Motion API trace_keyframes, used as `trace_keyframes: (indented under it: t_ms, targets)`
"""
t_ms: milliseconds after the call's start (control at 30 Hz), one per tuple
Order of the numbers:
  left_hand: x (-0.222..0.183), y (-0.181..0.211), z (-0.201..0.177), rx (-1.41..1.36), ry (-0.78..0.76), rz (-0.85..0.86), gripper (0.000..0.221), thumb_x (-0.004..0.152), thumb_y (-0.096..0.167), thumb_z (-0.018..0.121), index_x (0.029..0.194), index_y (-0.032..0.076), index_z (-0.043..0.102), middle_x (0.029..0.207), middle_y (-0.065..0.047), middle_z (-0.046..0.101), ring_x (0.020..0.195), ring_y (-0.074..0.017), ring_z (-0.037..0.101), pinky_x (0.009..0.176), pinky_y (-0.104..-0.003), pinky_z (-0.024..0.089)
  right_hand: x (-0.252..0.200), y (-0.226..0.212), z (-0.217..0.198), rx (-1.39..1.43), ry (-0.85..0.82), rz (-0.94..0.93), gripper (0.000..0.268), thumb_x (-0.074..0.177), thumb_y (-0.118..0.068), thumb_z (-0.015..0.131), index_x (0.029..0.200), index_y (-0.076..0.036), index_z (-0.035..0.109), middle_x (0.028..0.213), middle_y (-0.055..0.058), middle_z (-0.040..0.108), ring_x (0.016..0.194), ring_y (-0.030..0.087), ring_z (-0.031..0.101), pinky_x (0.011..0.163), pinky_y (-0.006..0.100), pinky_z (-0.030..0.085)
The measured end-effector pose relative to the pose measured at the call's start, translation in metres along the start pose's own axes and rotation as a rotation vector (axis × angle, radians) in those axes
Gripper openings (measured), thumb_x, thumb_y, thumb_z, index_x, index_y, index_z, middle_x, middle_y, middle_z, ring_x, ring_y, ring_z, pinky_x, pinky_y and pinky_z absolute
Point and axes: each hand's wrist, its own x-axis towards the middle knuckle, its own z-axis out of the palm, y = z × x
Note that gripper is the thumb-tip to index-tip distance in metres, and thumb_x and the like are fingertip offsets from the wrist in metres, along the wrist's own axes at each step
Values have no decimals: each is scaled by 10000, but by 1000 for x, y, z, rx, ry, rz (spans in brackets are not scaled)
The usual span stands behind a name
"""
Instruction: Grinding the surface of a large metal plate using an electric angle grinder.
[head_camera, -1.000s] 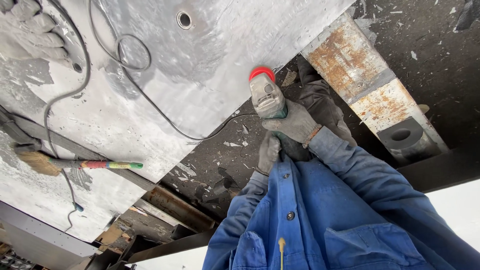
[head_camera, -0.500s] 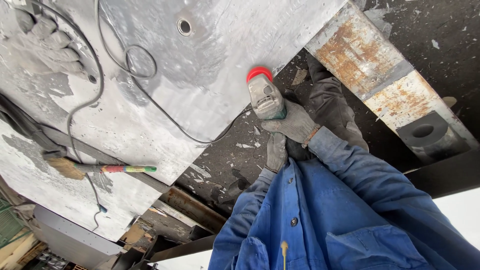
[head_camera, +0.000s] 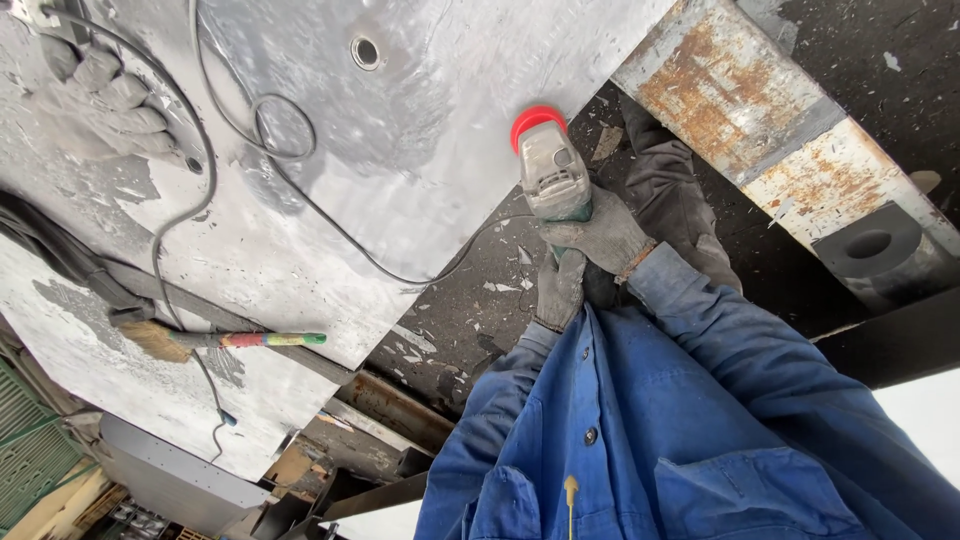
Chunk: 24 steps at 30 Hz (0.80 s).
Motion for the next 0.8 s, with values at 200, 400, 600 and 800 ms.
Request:
trace_keyframes:
  t_ms: [200, 400, 600, 800]
  targets:
    - [-6, -7, -16, -80, 17, -38, 493, 926, 411, 632, 1280, 69, 645, 1068, -200, 687, 999, -244, 637, 866, -470, 562, 1, 1, 12, 27, -26, -26, 636, 681, -298, 961, 1196, -48, 685, 1095, 185, 714, 1140, 345, 676, 979, 520, 526]
    - [12, -16, -11, -82, -46, 27, 483, 937, 332, 625, 1282, -6, 606, 1032, -218, 694, 957, -249, 655, 832, -460, 573, -2, -8, 8, 167, 49, -36, 583, 701, -268, 971, 1157, -62, 673, 1063, 98, 708, 1136, 231, 639, 983, 458, 503]
    - [-7, 23, -15, -115, -15, -12, 441, 961, 349, 607, 1289, 57, 657, 1045, -159, 699, 944, -196, 644, 845, -432, 576, 7, 18, 10, 89, -30, -25, 600, 684, -281, 960, 1180, -78, 690, 1075, 115, 713, 1107, 275, 675, 996, 470, 523]
    - [1, 17, -9, -131, -23, 8, 455, 968, 365, 633, 1307, 61, 638, 1081, -146, 713, 961, -188, 665, 821, -391, 600, 3, -3, 7, 117, -7, -93, 562, 705, -309, 944, 1156, -79, 700, 1054, 116, 735, 1078, 273, 688, 975, 486, 528]
